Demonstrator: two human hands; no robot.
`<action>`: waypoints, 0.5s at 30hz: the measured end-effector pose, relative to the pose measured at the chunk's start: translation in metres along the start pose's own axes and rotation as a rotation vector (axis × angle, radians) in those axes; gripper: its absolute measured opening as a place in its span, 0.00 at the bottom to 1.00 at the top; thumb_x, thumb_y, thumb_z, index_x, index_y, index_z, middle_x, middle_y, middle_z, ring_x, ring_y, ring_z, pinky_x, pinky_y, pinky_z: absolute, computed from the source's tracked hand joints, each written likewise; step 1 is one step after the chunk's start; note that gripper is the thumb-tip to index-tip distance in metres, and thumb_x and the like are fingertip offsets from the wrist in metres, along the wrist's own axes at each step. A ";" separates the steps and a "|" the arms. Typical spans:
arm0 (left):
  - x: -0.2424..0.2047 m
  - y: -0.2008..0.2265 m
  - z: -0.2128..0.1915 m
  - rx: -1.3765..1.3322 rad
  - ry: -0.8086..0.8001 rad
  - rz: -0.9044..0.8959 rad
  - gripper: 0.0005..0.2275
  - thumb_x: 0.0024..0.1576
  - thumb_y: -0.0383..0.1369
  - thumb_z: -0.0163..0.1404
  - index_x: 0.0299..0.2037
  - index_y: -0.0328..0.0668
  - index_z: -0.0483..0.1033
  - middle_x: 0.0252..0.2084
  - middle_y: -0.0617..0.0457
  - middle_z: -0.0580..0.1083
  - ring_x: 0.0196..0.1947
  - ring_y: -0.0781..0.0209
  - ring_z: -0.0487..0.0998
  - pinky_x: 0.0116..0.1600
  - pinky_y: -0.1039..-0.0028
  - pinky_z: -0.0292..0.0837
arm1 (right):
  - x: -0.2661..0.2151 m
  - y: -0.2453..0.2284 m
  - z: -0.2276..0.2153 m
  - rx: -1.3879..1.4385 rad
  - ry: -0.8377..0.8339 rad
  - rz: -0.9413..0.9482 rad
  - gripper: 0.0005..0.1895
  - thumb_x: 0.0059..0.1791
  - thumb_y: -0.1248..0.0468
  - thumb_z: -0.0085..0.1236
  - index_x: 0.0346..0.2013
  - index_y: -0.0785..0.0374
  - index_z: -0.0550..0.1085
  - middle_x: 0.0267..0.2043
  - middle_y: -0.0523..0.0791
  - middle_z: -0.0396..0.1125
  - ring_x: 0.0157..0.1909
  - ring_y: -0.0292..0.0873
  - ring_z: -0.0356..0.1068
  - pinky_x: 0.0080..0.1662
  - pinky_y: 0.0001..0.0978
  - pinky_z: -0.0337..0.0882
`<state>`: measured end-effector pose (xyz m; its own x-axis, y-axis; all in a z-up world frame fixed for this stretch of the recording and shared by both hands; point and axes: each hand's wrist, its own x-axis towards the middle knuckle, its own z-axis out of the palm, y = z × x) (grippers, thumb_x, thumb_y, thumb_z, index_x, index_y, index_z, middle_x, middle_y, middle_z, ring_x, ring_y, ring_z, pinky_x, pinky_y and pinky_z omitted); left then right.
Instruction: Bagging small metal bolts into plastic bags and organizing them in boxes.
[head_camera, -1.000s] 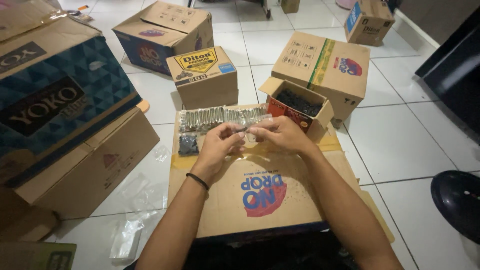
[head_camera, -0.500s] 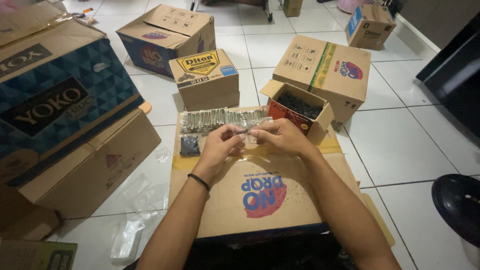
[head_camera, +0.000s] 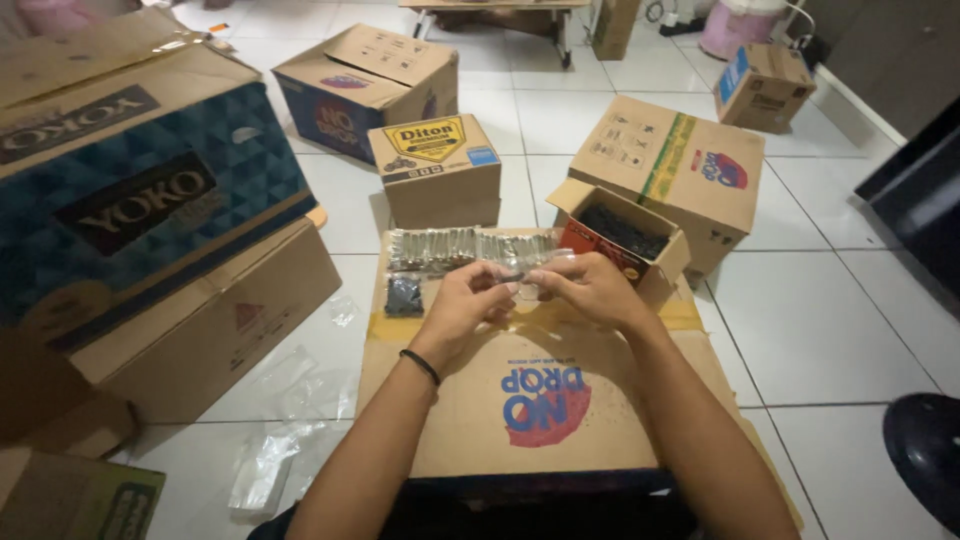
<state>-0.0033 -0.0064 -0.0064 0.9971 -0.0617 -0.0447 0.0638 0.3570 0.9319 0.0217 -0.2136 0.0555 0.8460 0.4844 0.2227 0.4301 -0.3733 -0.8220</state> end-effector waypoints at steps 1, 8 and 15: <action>0.001 0.002 -0.002 0.000 0.010 0.006 0.12 0.51 0.25 0.63 0.44 0.32 0.78 0.32 0.48 0.74 0.30 0.56 0.82 0.30 0.70 0.84 | 0.001 -0.003 0.000 0.002 -0.008 -0.008 0.10 0.51 0.53 0.61 0.36 0.50 0.86 0.26 0.43 0.78 0.34 0.37 0.77 0.42 0.31 0.74; 0.003 -0.003 -0.004 0.023 -0.005 -0.011 0.13 0.50 0.26 0.64 0.44 0.33 0.79 0.33 0.48 0.75 0.31 0.58 0.82 0.30 0.70 0.84 | 0.002 0.000 0.001 -0.036 -0.007 -0.026 0.11 0.52 0.54 0.60 0.36 0.53 0.86 0.26 0.45 0.78 0.33 0.41 0.77 0.42 0.34 0.73; -0.006 0.017 0.004 0.143 -0.023 -0.025 0.10 0.52 0.26 0.63 0.42 0.32 0.79 0.33 0.45 0.77 0.32 0.55 0.82 0.31 0.67 0.83 | -0.001 -0.007 -0.001 -0.032 0.034 -0.070 0.09 0.51 0.55 0.61 0.35 0.52 0.85 0.25 0.44 0.79 0.33 0.40 0.79 0.42 0.32 0.74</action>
<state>-0.0088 -0.0034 0.0116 0.9940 -0.0903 -0.0615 0.0801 0.2188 0.9725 0.0178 -0.2126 0.0620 0.8236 0.4831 0.2971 0.4980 -0.3652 -0.7865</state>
